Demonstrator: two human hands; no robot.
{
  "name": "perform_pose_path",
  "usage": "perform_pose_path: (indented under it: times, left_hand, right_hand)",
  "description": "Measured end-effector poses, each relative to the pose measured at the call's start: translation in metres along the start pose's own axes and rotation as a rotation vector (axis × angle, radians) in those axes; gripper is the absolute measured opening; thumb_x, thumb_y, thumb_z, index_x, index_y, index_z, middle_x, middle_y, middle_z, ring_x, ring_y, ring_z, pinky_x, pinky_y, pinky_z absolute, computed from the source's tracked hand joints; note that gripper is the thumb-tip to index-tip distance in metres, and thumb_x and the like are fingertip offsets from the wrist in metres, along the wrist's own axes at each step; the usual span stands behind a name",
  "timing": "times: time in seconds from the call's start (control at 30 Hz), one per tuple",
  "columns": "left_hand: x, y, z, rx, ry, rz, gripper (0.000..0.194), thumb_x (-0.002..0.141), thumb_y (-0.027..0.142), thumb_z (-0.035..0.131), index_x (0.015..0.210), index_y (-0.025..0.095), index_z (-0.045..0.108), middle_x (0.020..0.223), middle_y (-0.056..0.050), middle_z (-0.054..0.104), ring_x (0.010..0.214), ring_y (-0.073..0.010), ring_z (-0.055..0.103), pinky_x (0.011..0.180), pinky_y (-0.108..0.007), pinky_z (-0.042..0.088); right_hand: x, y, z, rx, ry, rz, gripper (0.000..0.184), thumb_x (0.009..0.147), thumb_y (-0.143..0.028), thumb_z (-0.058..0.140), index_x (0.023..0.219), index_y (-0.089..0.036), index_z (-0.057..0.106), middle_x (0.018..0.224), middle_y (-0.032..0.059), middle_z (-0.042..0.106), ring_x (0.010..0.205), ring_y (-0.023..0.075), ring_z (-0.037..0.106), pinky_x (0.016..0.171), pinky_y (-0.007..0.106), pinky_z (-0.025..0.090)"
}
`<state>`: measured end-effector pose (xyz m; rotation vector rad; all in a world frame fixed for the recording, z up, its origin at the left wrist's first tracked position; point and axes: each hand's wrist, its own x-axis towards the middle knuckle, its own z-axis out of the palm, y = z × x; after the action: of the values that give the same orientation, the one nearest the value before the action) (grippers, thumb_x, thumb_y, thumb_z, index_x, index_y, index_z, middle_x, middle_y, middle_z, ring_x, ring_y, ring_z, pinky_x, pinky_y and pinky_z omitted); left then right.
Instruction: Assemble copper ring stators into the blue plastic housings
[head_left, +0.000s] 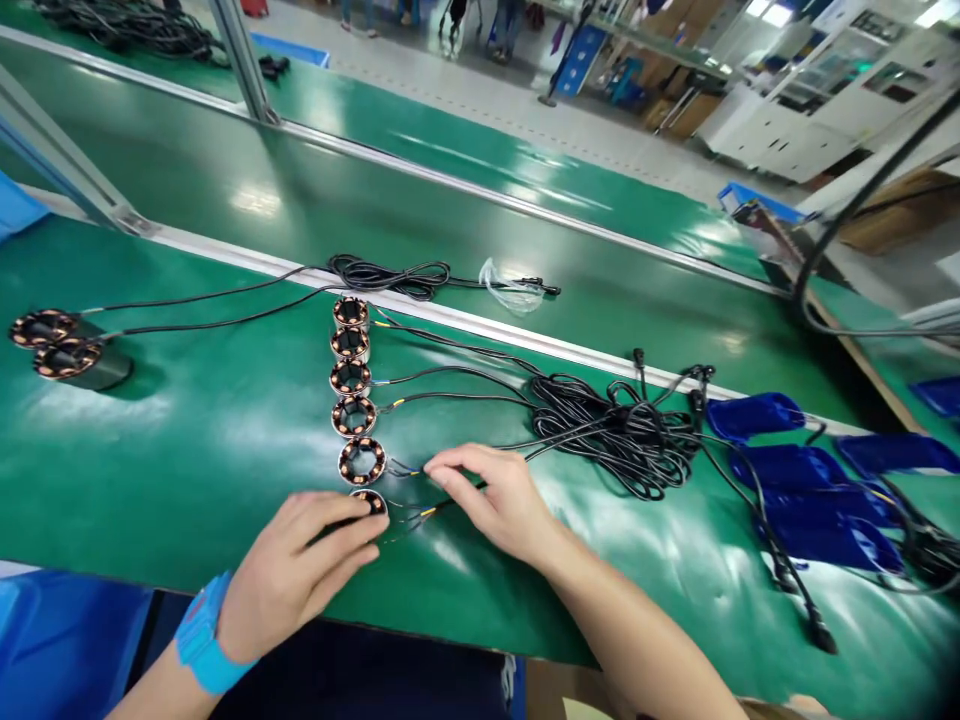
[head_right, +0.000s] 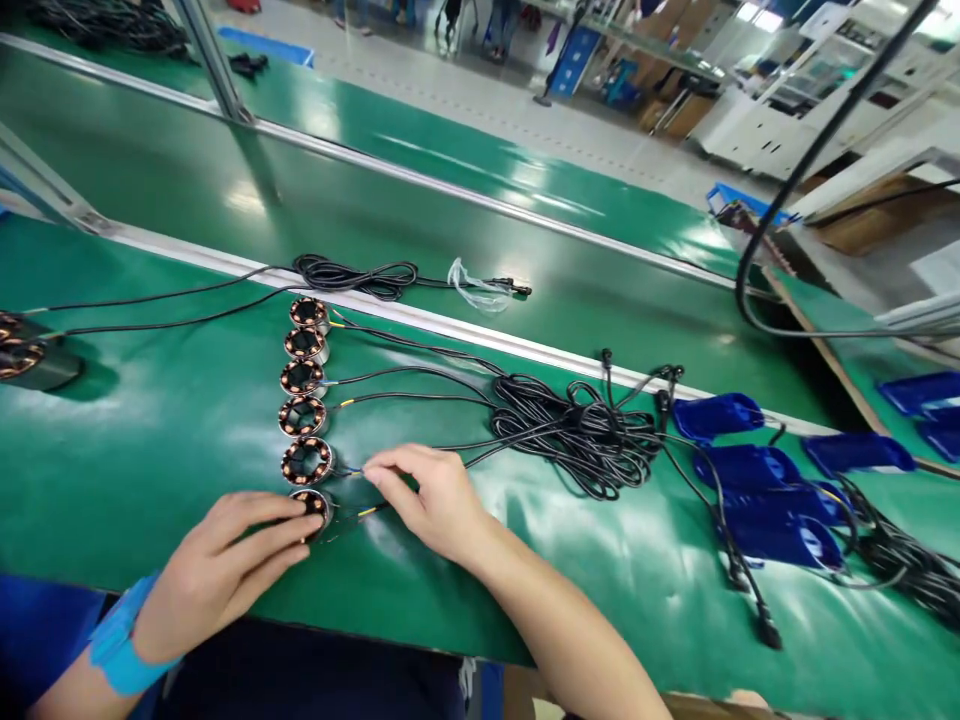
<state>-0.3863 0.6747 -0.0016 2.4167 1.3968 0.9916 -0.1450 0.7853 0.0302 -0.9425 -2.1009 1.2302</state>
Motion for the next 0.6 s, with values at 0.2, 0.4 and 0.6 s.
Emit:
perform_pose_path:
  times: [0.2, 0.4, 0.6]
  left_hand:
    - [0.027, -0.024, -0.009, 0.124, -0.048, 0.016, 0.035, 0.095, 0.008, 0.057, 0.128, 0.015, 0.063, 0.122, -0.007, 0.068, 0.109, -0.0184, 0.061, 0.101, -0.034, 0.045]
    - [0.031, -0.027, -0.016, 0.142, -0.137, 0.04, 0.035, 0.099, 0.01, 0.048, 0.12, 0.027, 0.07, 0.111, -0.002, 0.071, 0.093, -0.0145, 0.064, 0.081, -0.03, 0.045]
    - [0.031, -0.025, -0.02, 0.101, -0.155, 0.018, 0.034, 0.099, 0.01, 0.048, 0.122, 0.025, 0.068, 0.115, -0.003, 0.068, 0.1, -0.0141, 0.062, 0.085, -0.028, 0.047]
  right_hand:
    - [0.037, -0.002, -0.005, -0.002, -0.316, -0.009, 0.015, 0.099, -0.029, 0.062, 0.099, -0.019, 0.073, 0.091, 0.0004, 0.072, 0.082, 0.0116, 0.065, 0.077, 0.023, 0.048]
    - [0.043, 0.019, 0.014, 0.414, -0.283, 0.275, 0.026, 0.096, -0.04, 0.061, 0.091, -0.016, 0.068, 0.08, 0.0014, 0.071, 0.059, 0.0082, 0.055, 0.058, 0.021, 0.044]
    - [0.043, 0.021, 0.006, 0.467, -0.326, 0.303, 0.03, 0.097, -0.043, 0.061, 0.109, -0.016, 0.07, 0.084, 0.0029, 0.074, 0.069, 0.012, 0.066, 0.067, 0.024, 0.053]
